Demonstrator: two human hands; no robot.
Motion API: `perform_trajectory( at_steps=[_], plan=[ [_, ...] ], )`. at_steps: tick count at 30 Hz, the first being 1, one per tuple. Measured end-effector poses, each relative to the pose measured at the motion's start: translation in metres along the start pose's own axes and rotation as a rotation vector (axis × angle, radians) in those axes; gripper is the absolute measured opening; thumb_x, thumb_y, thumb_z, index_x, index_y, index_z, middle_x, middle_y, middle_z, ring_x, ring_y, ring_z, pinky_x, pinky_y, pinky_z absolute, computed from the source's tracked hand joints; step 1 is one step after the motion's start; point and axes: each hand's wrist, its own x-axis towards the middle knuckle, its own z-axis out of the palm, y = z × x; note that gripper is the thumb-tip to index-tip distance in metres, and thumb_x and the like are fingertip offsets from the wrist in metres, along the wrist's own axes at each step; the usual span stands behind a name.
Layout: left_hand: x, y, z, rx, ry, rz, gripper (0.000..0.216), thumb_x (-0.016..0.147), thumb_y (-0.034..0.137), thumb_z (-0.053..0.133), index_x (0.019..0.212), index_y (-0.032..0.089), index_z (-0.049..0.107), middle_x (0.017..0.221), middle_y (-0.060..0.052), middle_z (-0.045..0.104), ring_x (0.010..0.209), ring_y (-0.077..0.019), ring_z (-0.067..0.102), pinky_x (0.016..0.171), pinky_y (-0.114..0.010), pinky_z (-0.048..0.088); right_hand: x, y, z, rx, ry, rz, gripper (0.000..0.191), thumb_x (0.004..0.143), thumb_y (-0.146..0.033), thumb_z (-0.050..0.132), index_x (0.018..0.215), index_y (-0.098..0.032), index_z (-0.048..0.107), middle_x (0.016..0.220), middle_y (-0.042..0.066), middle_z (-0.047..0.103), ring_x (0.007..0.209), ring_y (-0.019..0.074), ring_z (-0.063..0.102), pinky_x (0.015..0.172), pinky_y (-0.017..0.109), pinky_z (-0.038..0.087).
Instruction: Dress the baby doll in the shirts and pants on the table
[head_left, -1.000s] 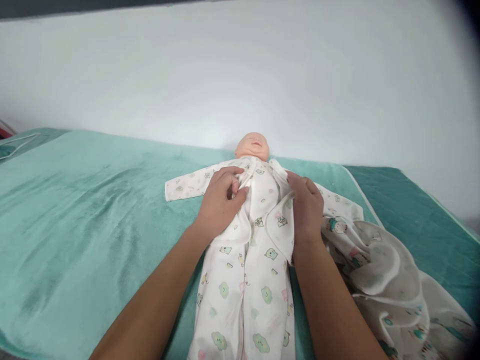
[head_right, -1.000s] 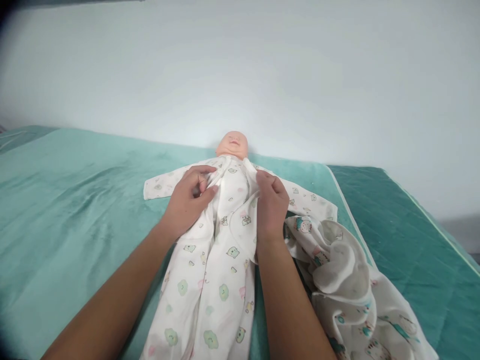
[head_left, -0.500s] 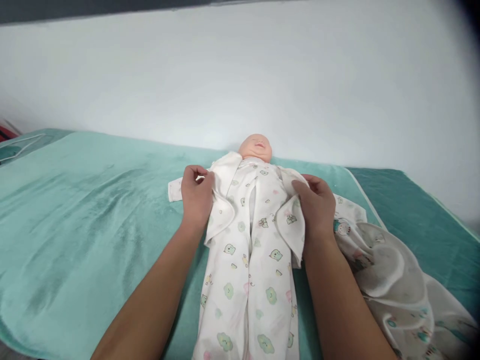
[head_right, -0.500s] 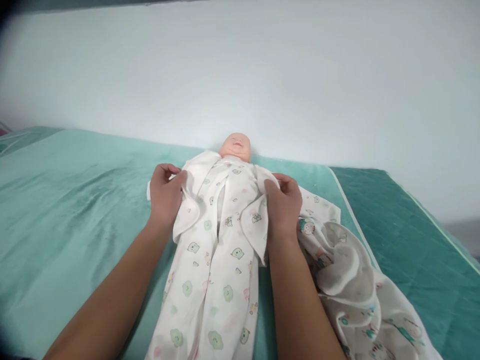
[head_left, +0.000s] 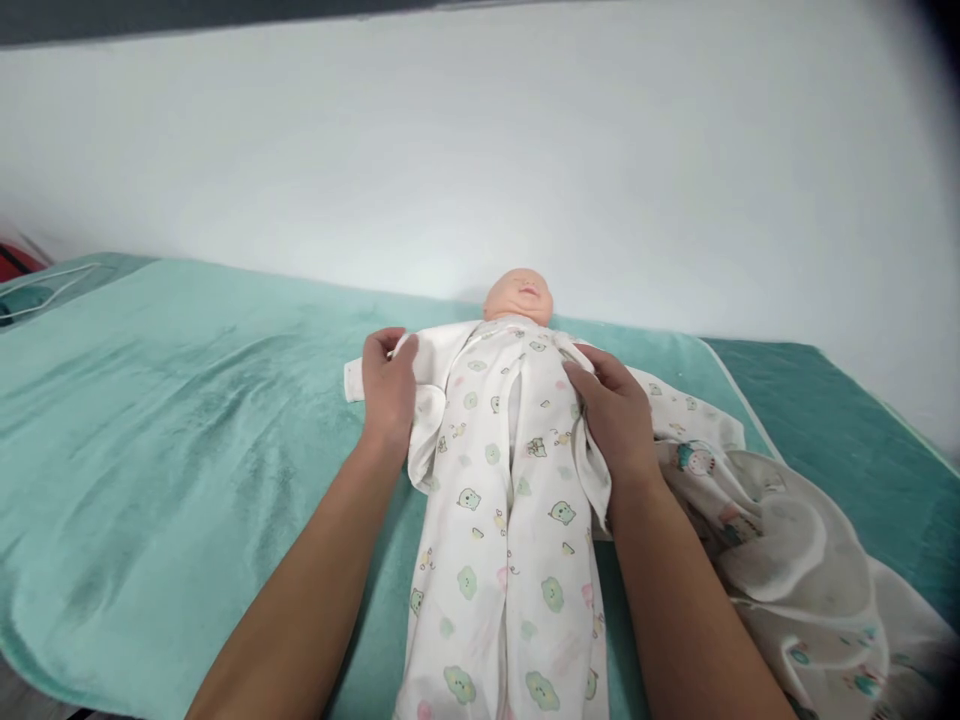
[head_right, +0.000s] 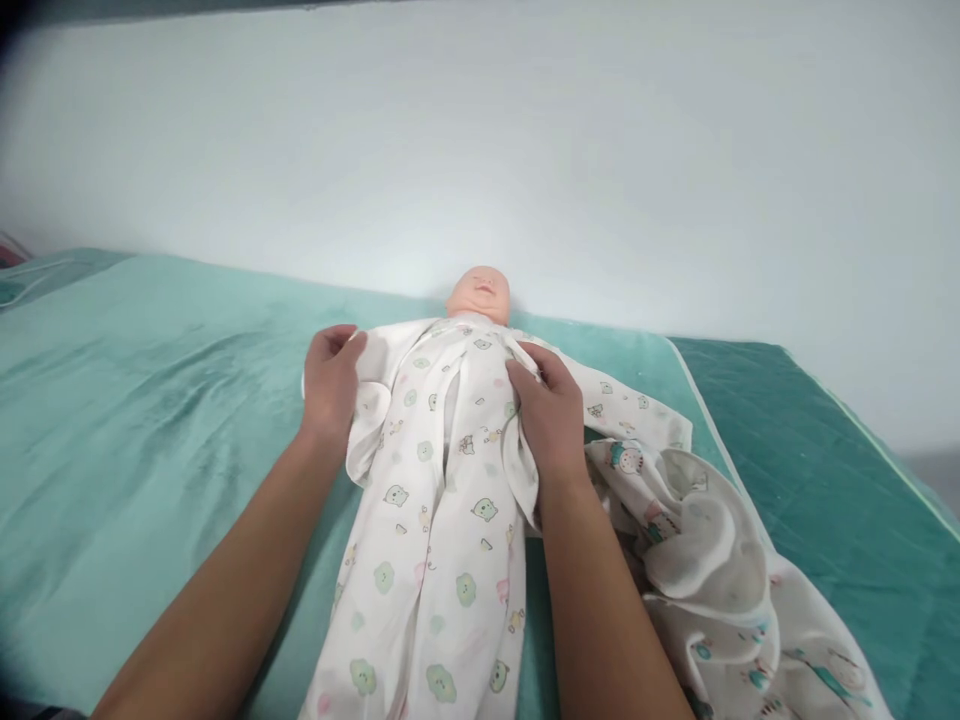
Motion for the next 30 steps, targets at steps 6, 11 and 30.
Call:
perform_trajectory(
  at_steps=[6,11,30],
  plan=[
    [-0.014,-0.002,0.015,0.286,-0.304,0.301,0.02,0.089,0.03,0.058,0.107,0.024,0.067,0.121,-0.005,0.064,0.119,-0.0203,0.057,0.107,-0.037,0.043,-0.004,-0.006,0.002,-0.031,-0.018,-0.049,0.03,0.077,-0.032,0.068,0.105,-0.025,0.076,0.118,0.003,0.073,0.115,0.0254,0.062,0.105,0.045,0.045],
    [-0.002,-0.012,0.018,0.413,-0.344,0.449,0.023,0.092,0.028,0.053,0.108,0.024,0.069,0.117,-0.006,0.065,0.12,-0.0218,0.053,0.109,-0.04,0.04,-0.007,-0.007,0.004,-0.036,0.021,-0.056,0.029,0.078,-0.03,0.065,0.104,-0.025,0.076,0.118,0.003,0.073,0.116,0.0253,0.062,0.108,0.047,0.043],
    [0.033,-0.024,0.027,0.817,-0.291,0.596,0.019,0.098,0.039,0.047,0.102,0.024,0.059,0.115,-0.008,0.063,0.107,-0.0266,0.059,0.095,-0.043,0.039,0.004,0.01,-0.002,-0.192,0.054,-0.253,0.048,0.071,-0.015,0.051,0.111,-0.026,0.075,0.127,0.001,0.07,0.123,0.0241,0.061,0.115,0.048,0.04]
  ],
)
